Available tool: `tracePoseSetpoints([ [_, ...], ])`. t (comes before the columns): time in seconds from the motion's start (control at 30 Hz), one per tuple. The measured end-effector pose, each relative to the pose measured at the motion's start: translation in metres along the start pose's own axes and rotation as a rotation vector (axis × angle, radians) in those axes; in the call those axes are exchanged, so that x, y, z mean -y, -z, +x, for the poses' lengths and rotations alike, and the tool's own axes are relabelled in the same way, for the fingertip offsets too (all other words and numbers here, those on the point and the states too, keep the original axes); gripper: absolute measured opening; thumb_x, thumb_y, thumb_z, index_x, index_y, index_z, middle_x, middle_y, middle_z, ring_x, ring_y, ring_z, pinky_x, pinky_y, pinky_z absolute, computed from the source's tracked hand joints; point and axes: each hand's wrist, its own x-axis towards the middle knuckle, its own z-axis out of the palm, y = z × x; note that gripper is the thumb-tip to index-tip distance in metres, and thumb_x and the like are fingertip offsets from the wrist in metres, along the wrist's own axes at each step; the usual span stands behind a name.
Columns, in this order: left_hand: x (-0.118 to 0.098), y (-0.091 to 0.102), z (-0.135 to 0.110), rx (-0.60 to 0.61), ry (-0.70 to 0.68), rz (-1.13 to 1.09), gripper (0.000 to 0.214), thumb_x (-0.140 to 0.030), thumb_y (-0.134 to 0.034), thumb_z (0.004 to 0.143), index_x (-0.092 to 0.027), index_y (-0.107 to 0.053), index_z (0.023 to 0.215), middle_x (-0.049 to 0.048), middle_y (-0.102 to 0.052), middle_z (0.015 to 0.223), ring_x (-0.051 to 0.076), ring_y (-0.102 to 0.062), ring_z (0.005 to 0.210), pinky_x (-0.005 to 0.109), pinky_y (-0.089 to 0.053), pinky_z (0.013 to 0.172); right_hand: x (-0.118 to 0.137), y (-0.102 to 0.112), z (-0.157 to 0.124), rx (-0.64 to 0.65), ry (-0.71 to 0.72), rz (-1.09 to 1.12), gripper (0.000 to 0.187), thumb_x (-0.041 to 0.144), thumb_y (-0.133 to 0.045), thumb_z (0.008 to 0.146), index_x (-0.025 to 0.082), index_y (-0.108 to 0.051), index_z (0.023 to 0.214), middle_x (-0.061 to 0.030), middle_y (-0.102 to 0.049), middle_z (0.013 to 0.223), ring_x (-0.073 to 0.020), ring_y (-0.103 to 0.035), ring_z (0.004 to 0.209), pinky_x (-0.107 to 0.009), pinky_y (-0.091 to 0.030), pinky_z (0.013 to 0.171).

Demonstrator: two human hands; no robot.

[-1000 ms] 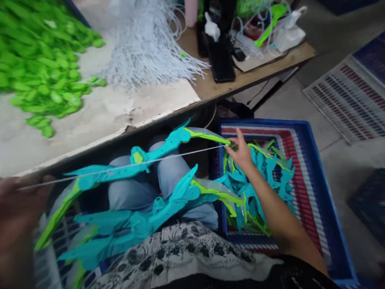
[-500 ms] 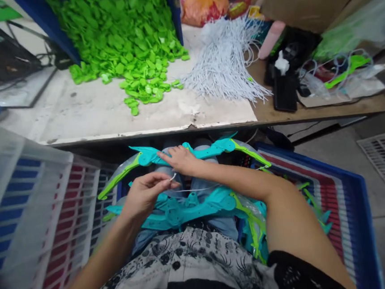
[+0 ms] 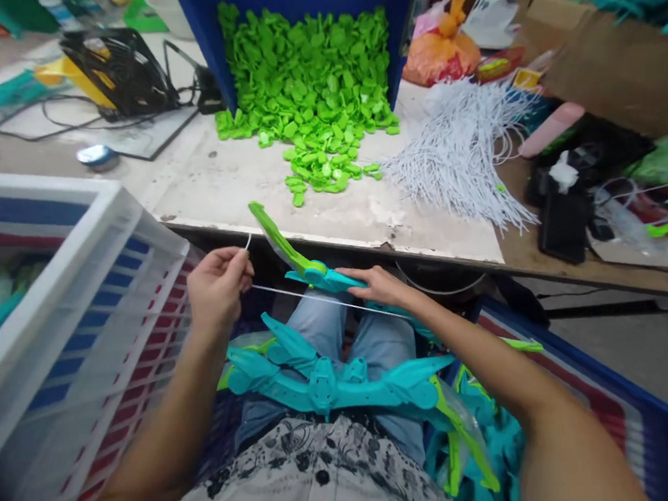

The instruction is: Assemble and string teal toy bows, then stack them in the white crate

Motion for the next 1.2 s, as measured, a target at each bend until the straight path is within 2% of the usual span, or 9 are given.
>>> tracePoseSetpoints([
  [0.17,-0.002,-0.008,0.042,0.091,-0.014,0.128,0.014,-0.026,-0.065,0.072,-0.014,-0.061,0.073,-0.0025,-0.054,0.049,0.004,-0.038,0.036,0.016,-0.025,0.035,0.004,-0.001,-0.002,-0.029,0.04,0.033,0.053,0.034,-0.058,0.082,0.026,-0.051,0.134,0.0004,-0.072,0.087,-0.0095,-0.053,0.052,-0.022,-0.044,0.058],
  [0.3,-0.007,-0.012,0.055,0.079,-0.052,0.232,0.01,-0.023,-0.063,0.072,-0.013,-0.062,0.071,-0.0023,-0.053,0.048,0.005,-0.042,0.038,0.016,-0.028,0.037,0.003,0.0,-0.002,-0.013,0.044,0.07,0.054,0.034,-0.058,0.082,0.025,-0.05,0.134,0.0003,-0.072,0.083,-0.0113,-0.057,0.056,-0.023,-0.047,0.061],
  [0.47,-0.017,-0.009,0.057,0.125,-0.028,0.317,0.009,-0.022,-0.062,0.072,-0.013,-0.062,0.068,-0.0023,-0.053,0.046,0.005,-0.043,0.038,0.016,-0.029,0.037,0.003,-0.001,-0.002,-0.011,0.035,0.059,0.054,0.033,-0.057,0.083,0.023,-0.049,0.135,0.0015,-0.071,0.075,-0.0105,-0.056,0.054,-0.021,-0.046,0.059],
  [0.73,-0.023,-0.01,0.061,0.149,-0.006,0.329,0.011,-0.023,-0.064,0.071,-0.012,-0.061,0.068,-0.0023,-0.054,0.045,0.004,-0.038,0.034,0.016,-0.025,0.034,0.008,0.001,-0.004,-0.018,0.012,0.048,0.053,0.034,-0.058,0.082,0.027,-0.052,0.133,-0.0007,-0.074,0.088,-0.0169,-0.062,0.062,-0.027,-0.05,0.065],
  [0.83,-0.025,-0.015,0.064,0.153,0.024,0.253,0.012,-0.023,-0.064,0.07,-0.013,-0.059,0.071,-0.0026,-0.055,0.046,0.004,-0.037,0.032,0.016,-0.024,0.033,0.009,-0.001,-0.005,-0.028,0.026,0.031,0.052,0.035,-0.059,0.081,0.027,-0.053,0.132,-0.0029,-0.074,0.094,-0.0214,-0.066,0.072,-0.028,-0.051,0.07],
  [0.97,-0.026,-0.017,0.069,0.242,0.048,0.12,0.03,-0.024,-0.068,0.068,-0.014,-0.056,0.094,-0.0045,-0.058,0.05,0.004,-0.038,0.029,0.016,-0.028,0.033,0.008,-0.006,-0.011,-0.042,0.077,-0.033,0.051,0.038,-0.054,0.086,0.03,-0.047,0.136,-0.0033,-0.068,0.113,-0.0245,-0.067,0.093,-0.03,-0.05,0.08],
  [1.07,-0.026,-0.011,0.069,0.289,0.074,0.124,0.028,-0.026,-0.069,0.067,-0.011,-0.058,0.089,-0.0023,-0.059,0.05,0.005,-0.041,0.03,0.017,-0.031,0.033,0.008,-0.006,-0.013,-0.014,0.134,-0.096,0.052,0.042,-0.048,0.09,0.029,-0.042,0.139,-0.0064,-0.063,0.122,-0.0237,-0.062,0.104,-0.033,-0.048,0.087],
  [1.13,-0.026,-0.006,0.066,0.279,0.082,0.121,0.025,-0.027,-0.069,0.067,-0.011,-0.059,0.083,-0.0011,-0.06,0.05,0.005,-0.041,0.03,0.017,-0.032,0.033,0.017,-0.001,-0.006,-0.073,0.171,-0.133,0.048,0.043,-0.047,0.09,0.024,-0.049,0.134,-0.0098,-0.063,0.117,-0.0231,-0.061,0.104,-0.035,-0.047,0.089],
  [1.2,-0.027,0.0,0.061,0.267,0.084,0.1,0.025,-0.028,-0.07,0.067,-0.011,-0.059,0.082,-0.0005,-0.06,0.051,0.005,-0.043,0.031,0.017,-0.034,0.034,0.035,0.008,0.012,-0.24,0.215,-0.143,0.042,0.041,-0.047,0.091,0.018,-0.059,0.123,-0.0118,-0.064,0.107,-0.0223,-0.06,0.099,-0.036,-0.047,0.089],
])
